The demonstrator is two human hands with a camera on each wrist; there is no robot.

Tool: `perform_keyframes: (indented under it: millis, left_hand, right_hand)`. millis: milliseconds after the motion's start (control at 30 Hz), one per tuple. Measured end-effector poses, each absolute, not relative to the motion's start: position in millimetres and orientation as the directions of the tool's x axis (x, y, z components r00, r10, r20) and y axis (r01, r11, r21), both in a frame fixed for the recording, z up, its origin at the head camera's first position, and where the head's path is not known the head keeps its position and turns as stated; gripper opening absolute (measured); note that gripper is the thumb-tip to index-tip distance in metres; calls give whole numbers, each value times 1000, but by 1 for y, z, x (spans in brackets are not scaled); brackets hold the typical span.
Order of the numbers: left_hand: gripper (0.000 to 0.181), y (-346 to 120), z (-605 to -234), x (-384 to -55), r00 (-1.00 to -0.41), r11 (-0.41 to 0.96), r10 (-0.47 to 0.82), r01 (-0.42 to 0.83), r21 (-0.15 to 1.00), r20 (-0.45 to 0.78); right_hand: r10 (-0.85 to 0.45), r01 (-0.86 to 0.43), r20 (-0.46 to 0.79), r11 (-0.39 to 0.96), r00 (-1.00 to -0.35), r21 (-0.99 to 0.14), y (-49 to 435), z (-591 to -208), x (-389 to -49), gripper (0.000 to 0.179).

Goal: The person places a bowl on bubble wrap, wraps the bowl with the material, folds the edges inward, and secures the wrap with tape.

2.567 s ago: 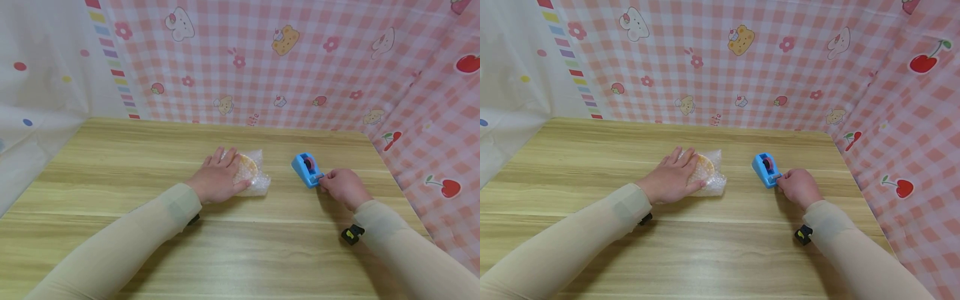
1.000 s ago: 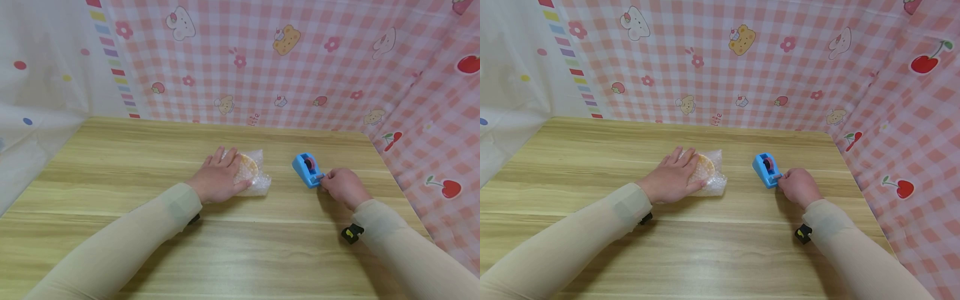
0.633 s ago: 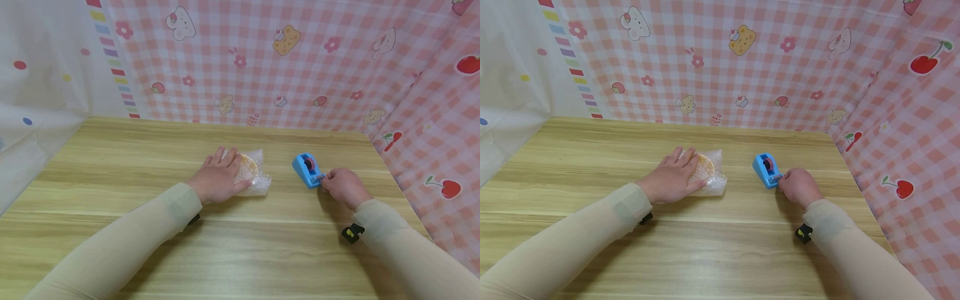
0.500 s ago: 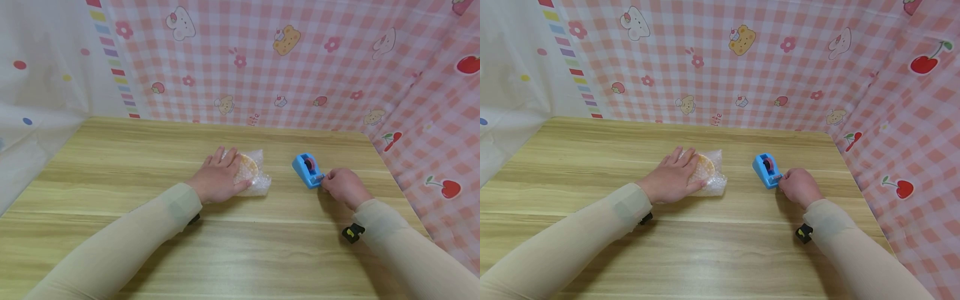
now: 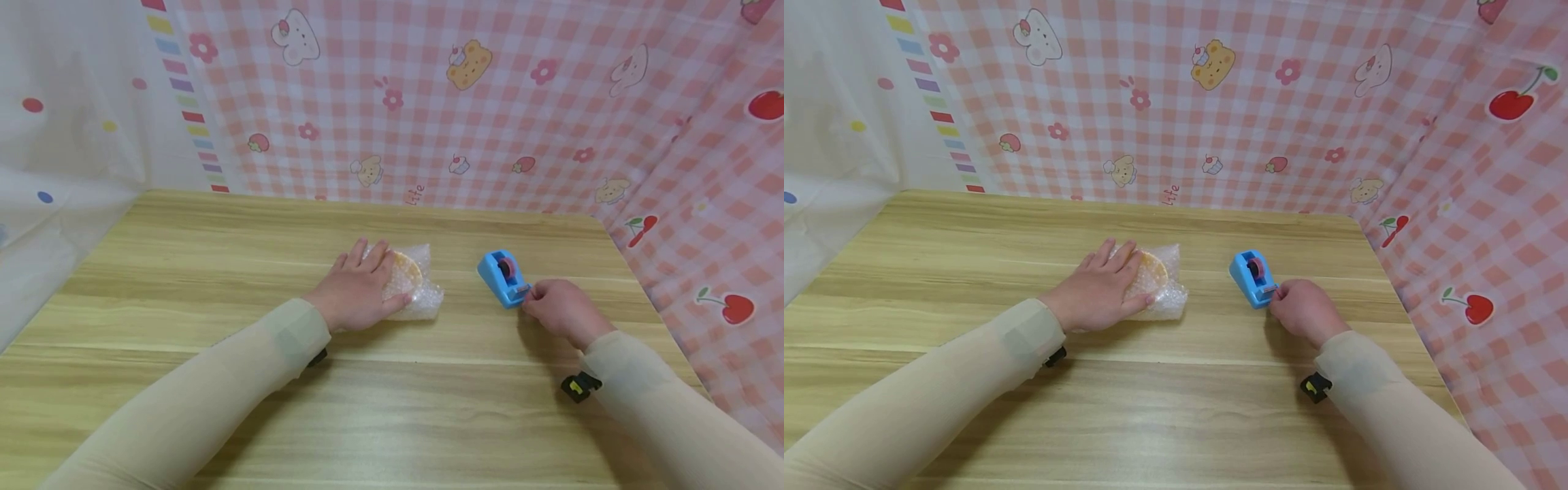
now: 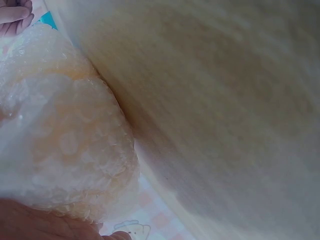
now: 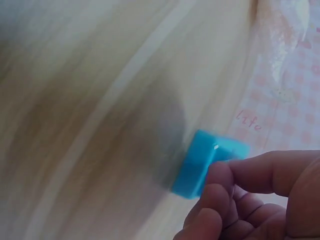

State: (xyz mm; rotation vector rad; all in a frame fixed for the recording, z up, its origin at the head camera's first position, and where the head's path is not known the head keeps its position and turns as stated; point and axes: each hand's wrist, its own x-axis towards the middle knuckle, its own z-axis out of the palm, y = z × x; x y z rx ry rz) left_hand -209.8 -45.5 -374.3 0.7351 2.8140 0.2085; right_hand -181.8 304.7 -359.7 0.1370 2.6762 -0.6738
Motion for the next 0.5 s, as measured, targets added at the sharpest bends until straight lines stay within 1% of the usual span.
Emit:
perform_keyframes:
  millis: [300,500]
  left_hand:
    - [96,-46,-375,-210,-850,866,494,461,194,-183]
    - [96,-46,-375,-210,-849,866,493,459,199,-188]
  right_hand:
    - [-55,90,-290,882,-955,-463,285,-349,-173,30]
    - [-69,68,-253,865,-965,-496,274,-347,-171,30]
